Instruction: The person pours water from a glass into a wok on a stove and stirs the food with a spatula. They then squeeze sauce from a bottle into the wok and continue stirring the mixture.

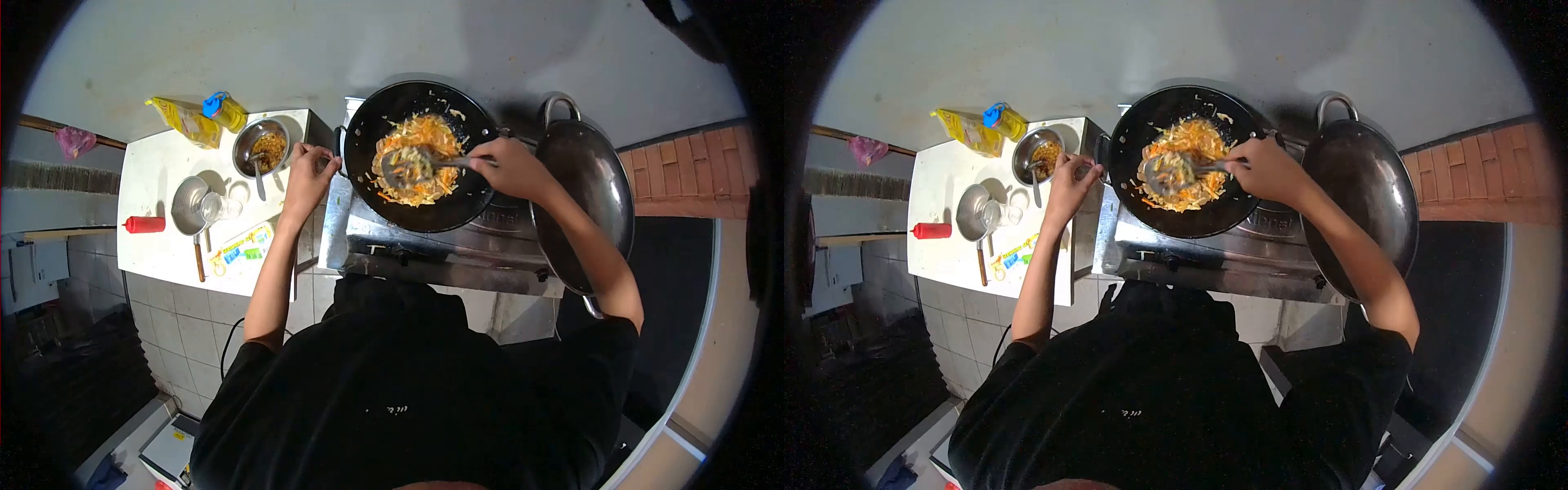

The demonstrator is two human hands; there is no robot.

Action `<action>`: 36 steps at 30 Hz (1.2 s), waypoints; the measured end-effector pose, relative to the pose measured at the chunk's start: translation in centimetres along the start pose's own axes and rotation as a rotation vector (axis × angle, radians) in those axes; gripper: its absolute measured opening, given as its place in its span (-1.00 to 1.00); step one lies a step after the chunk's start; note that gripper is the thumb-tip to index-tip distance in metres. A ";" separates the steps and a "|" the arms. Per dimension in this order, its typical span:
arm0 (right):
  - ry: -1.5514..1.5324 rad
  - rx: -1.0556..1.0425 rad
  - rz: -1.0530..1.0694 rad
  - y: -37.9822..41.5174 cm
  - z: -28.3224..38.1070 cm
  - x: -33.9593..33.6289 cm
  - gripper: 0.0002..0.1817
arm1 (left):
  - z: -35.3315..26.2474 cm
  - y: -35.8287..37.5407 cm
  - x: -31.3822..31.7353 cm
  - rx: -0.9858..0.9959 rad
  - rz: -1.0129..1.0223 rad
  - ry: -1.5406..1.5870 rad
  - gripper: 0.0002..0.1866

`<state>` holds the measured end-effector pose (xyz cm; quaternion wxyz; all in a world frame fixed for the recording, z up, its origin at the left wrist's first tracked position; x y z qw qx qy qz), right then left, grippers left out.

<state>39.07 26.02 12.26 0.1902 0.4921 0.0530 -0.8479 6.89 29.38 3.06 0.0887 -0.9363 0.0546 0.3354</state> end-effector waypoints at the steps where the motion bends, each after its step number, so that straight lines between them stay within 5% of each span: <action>1: -0.044 0.057 0.023 -0.1 -0.9 1.5 -0.79 | 0.0 0.1 0.0 0.007 0.009 -0.016 -0.75; 10: 0.199 0.163 -0.119 2.5 3.4 0.1 -0.76 | 0.2 0.0 0.2 -0.048 0.027 -0.018 -0.74; 18: 0.505 0.174 0.141 4.8 8.0 6.0 -0.63 | 0.5 0.1 0.4 -0.021 0.017 -0.032 -0.74; 19: 0.549 0.167 0.105 4.3 7.7 6.4 -0.52 | 0.4 0.1 0.3 -0.020 0.010 -0.043 -0.73; 36: 0.617 0.244 -0.162 4.0 11.3 6.0 -0.54 | -0.3 -0.2 -0.1 0.027 0.031 -0.056 -0.75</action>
Point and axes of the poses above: each hand's wrist, its own y-axis away from the middle knuckle, its own x-axis out of the palm, z = x × y, the point moved 6 cm from there along -y, towards the middle knuckle, and after that the axes turned 1 degree about z, right-handed, at the moved point
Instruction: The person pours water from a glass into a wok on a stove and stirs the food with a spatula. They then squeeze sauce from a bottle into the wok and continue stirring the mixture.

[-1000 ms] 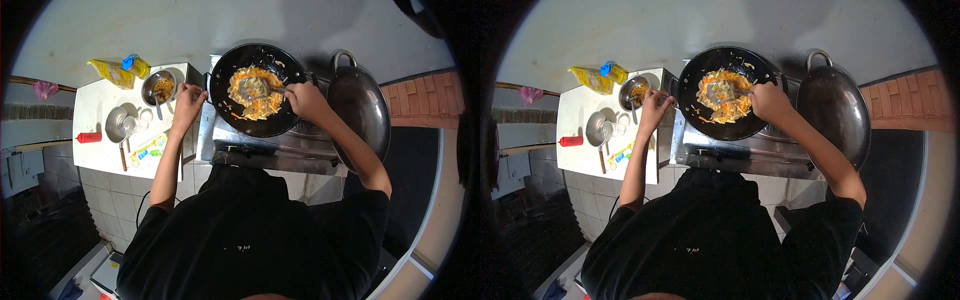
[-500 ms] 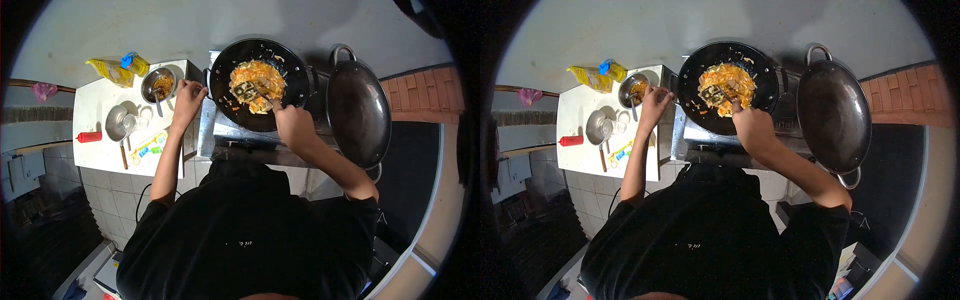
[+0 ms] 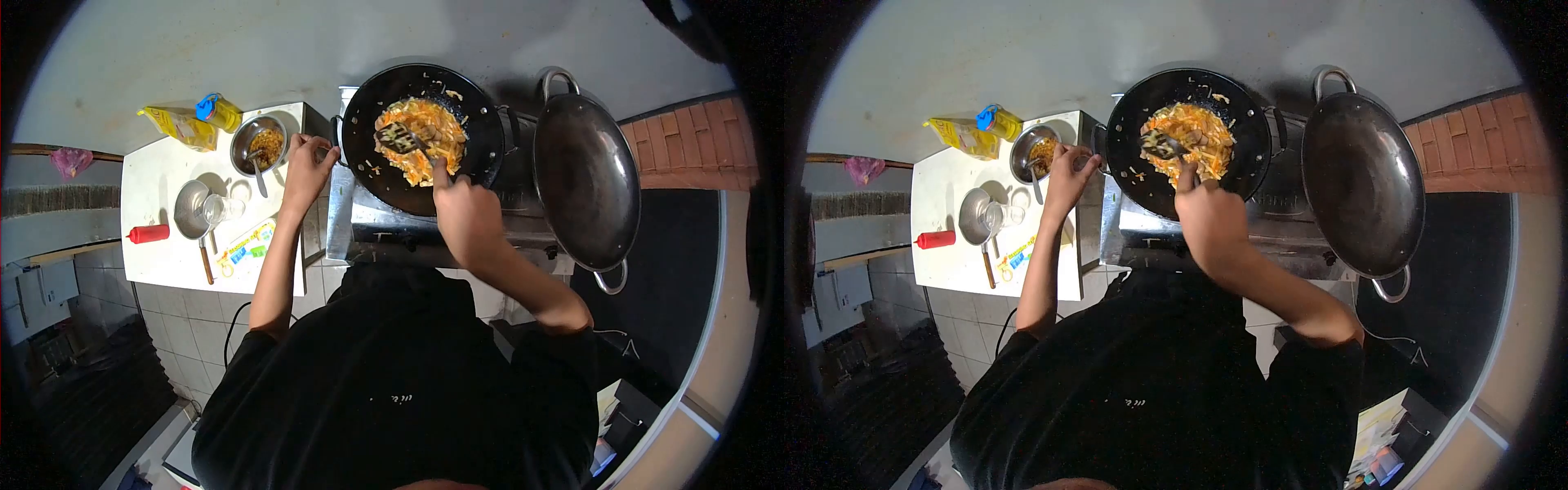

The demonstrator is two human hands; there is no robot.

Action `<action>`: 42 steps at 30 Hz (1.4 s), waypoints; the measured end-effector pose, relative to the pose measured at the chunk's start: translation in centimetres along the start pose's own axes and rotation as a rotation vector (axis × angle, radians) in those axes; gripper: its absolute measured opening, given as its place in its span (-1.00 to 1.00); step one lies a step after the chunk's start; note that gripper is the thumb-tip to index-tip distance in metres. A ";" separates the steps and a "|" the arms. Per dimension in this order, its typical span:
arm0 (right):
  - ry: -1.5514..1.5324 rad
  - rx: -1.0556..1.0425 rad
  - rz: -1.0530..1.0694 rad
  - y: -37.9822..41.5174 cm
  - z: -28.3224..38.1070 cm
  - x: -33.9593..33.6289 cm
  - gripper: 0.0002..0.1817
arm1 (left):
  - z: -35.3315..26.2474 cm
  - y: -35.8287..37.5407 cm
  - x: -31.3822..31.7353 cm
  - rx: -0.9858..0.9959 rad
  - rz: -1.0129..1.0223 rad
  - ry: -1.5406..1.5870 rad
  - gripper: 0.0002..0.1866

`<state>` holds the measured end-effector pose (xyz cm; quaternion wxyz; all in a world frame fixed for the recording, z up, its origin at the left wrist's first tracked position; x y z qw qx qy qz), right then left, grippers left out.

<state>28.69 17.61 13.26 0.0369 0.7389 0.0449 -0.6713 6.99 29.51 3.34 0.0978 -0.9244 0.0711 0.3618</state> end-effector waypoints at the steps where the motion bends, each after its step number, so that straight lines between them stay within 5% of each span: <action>1: 0.020 -0.011 -0.027 0.8 0.4 -0.9 -0.54 | 0.2 0.0 0.1 -0.027 0.012 0.005 -0.75; 8: 0.031 -0.075 -0.034 -0.9 0.5 3.1 -0.57 | 0.8 -0.2 0.4 -0.058 0.034 0.033 -0.75; 10: -0.037 -0.009 0.123 -1.3 -1.9 2.0 -0.51 | 0.8 -0.3 0.4 -0.052 0.042 0.028 -0.76; 16: -0.207 0.072 0.156 5.4 -4.1 -4.0 -0.45 | 0.5 -0.1 0.3 -0.064 0.035 0.052 -0.75; 22: -0.177 0.065 0.196 5.1 -2.7 2.1 -0.39 | 0.9 -0.2 0.5 -0.019 0.027 0.009 -0.74; 34: -0.284 0.070 0.149 4.0 3.2 0.4 -0.45 | 0.5 -0.2 0.2 -0.042 0.066 0.032 -0.74; 38: -0.360 0.204 0.037 0.9 0.4 4.5 -0.49 | 0.5 -0.3 0.3 -0.048 0.074 0.034 -0.73; 42: -0.361 0.275 0.012 1.6 -4.0 0.7 -0.65 | 0.5 -0.3 0.1 -0.069 0.090 0.035 -0.73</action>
Point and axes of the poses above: each hand's wrist, its own y-axis away from the middle knuckle, its own x-axis out of the palm, z = x × y, the point moved 6 cm from there along -y, towards the middle knuckle, and after that the axes turned 1 degree about z, right-handed, at the moved point
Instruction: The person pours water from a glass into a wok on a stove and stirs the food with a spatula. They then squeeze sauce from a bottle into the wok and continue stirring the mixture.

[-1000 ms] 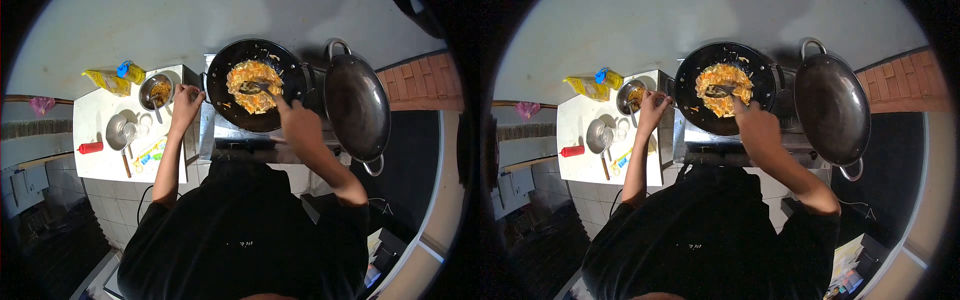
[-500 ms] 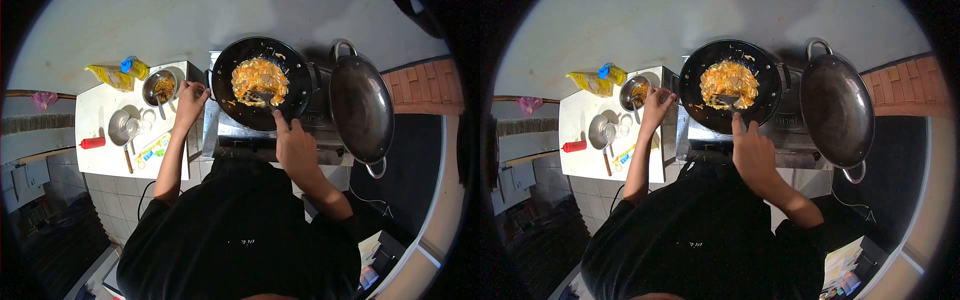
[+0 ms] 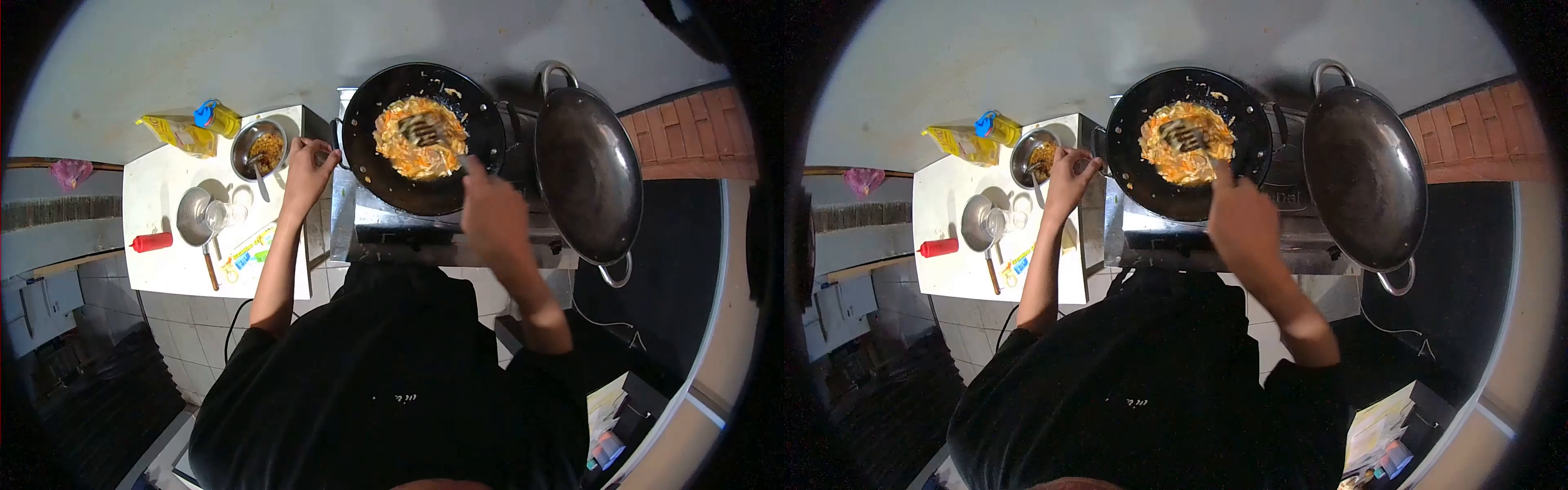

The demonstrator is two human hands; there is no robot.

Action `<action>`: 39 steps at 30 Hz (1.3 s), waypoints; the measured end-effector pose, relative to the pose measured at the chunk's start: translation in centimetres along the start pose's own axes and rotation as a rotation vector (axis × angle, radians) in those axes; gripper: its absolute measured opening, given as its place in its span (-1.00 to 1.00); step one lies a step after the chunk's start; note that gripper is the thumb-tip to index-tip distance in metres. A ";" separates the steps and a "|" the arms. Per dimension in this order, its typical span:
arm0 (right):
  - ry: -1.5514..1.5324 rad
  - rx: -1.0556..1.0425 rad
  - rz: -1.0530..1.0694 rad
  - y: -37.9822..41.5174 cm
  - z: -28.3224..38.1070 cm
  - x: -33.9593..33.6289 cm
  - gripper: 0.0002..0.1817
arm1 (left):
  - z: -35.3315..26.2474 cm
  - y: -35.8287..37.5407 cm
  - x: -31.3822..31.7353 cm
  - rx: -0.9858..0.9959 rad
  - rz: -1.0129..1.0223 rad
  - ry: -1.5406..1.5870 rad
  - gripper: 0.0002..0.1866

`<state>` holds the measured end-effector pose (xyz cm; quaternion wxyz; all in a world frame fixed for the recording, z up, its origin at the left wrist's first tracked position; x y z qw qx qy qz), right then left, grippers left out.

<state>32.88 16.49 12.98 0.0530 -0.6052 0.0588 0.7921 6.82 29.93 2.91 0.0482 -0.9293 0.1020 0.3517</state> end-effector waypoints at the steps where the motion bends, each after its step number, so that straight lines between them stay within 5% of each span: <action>1: 0.082 0.011 0.007 -0.5 -0.9 -1.4 -0.65 | 0.1 -0.1 0.2 0.002 0.001 0.004 -0.73; 8: -0.041 -0.206 -0.100 -3.0 -1.4 -8.6 -0.84 | -0.2 0.1 -0.1 0.019 -0.023 0.003 -0.74; 15: -0.035 -0.208 0.282 0.8 3.4 -3.8 -0.62 | 0.6 0.2 0.1 -0.003 -0.028 0.050 -0.74; 24: 0.020 -0.252 0.366 -1.1 5.2 0.4 -0.52 | 0.7 0.1 0.1 0.008 -0.021 0.073 -0.74; 28: 0.040 -0.248 0.246 -3.0 3.1 1.5 -0.56 | 0.8 0.0 0.2 0.038 -0.023 0.072 -0.76; 34: 0.209 0.041 0.195 -3.5 0.0 -6.1 -0.73 | -0.3 0.2 0.0 -0.007 -0.016 0.101 -0.75; 39: 0.325 -0.067 0.115 -10.8 -3.9 -5.6 -0.80 | 0.1 0.1 0.1 0.047 -0.061 0.038 -0.71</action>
Point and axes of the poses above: each hand's wrist, its own y-axis away from the middle knuckle, its own x-axis out of the palm, z = x × y, the point moved 6 cm from there along -y, towards the middle knuckle, and after that the axes turned 1 degree about z, right-handed, at the moved point
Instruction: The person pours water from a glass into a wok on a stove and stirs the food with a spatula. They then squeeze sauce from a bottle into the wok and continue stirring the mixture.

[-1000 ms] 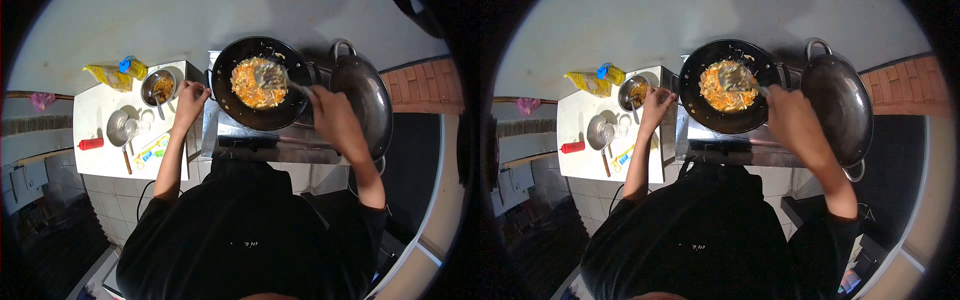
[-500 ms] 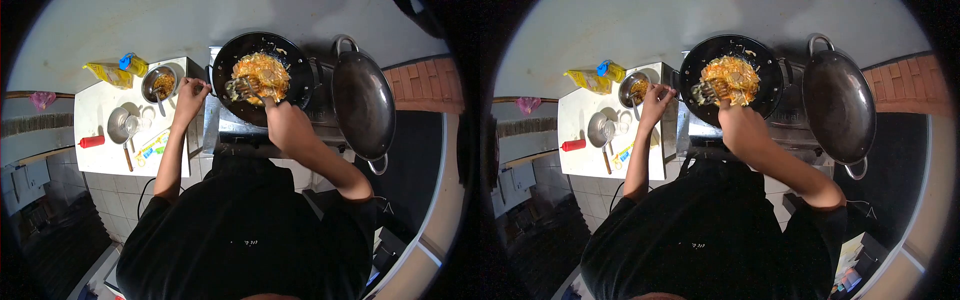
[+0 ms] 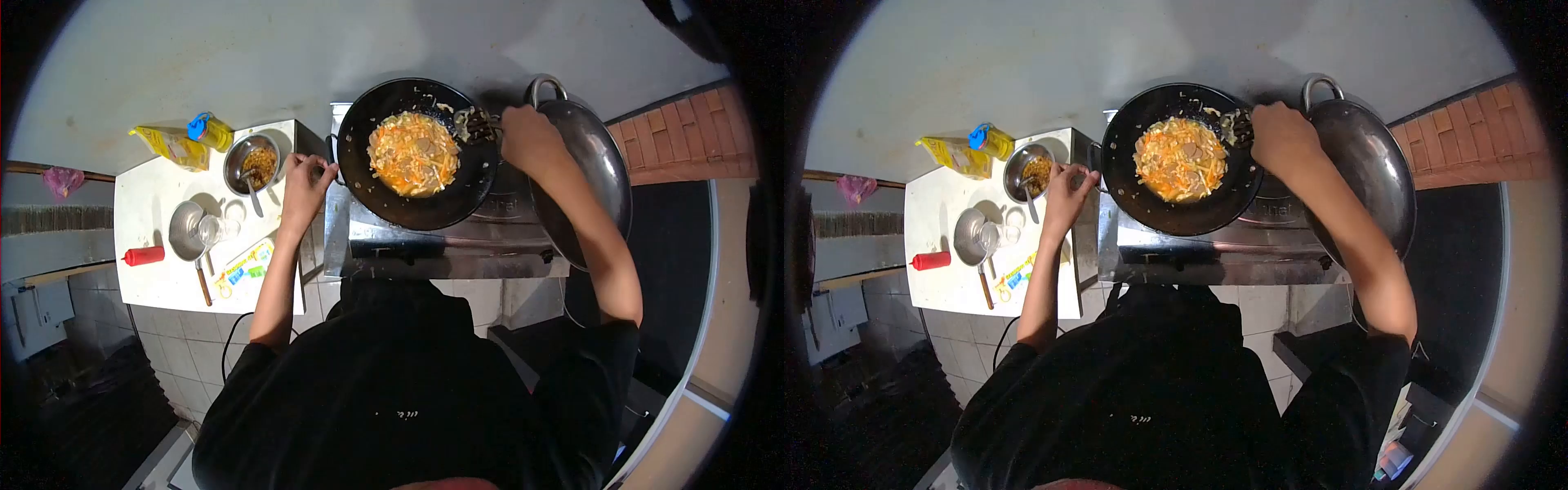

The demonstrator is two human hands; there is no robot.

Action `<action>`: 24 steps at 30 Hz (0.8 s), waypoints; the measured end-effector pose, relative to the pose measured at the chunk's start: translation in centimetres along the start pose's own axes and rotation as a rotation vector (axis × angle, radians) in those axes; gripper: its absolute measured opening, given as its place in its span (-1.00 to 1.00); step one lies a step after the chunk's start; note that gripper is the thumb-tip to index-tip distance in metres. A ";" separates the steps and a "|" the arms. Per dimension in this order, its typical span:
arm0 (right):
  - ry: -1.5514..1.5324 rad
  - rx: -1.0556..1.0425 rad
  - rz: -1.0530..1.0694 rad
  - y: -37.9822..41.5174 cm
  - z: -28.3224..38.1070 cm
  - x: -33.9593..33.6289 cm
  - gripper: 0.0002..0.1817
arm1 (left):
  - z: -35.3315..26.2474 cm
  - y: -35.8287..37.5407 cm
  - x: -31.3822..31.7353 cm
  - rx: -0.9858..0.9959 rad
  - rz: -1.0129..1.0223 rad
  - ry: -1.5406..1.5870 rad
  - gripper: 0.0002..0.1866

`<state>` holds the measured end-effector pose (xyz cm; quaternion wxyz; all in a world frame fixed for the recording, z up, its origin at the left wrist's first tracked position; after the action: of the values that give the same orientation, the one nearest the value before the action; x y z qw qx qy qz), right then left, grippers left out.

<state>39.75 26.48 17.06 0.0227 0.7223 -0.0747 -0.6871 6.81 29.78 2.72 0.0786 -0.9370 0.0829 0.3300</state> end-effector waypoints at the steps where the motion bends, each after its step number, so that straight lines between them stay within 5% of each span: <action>1: -0.027 0.010 0.073 -2.1 -0.6 1.4 -0.81 | 0.0 0.1 0.0 0.043 -0.023 -0.036 -0.71; 5: -0.199 -0.160 0.235 -6.1 0.6 7.7 -0.74 | -0.3 0.1 0.1 0.015 -0.021 -0.031 -0.72; 11: -0.343 -0.306 0.336 -4.7 0.7 7.6 -0.74 | -0.5 0.3 -0.1 -0.016 -0.023 0.012 -0.75; 19: 0.018 -0.427 -0.052 -4.6 2.4 -0.7 -0.90 | -0.1 0.1 0.3 -0.012 -0.042 -0.016 -0.75; 21: 0.127 -0.579 -0.289 -6.2 3.8 -1.1 -0.88 | 0.1 0.1 0.4 0.011 -0.049 -0.033 -0.75; 24: 0.271 -0.636 -0.197 -10.2 5.9 2.2 -0.85 | -0.7 0.1 -0.1 -0.028 -0.046 -0.015 -0.75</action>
<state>34.76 36.66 13.16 0.1898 0.7674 0.2168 -0.5728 7.17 29.58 3.32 0.0735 -0.9372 0.0562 0.3362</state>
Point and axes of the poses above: each hand's wrist, its own y-axis away from the middle knuckle, its own x-axis out of the palm, z = x × y, the point moved 6 cm from there along -y, towards the middle knuckle, and after that the axes turned 1 degree about z, right-handed, at the moved point
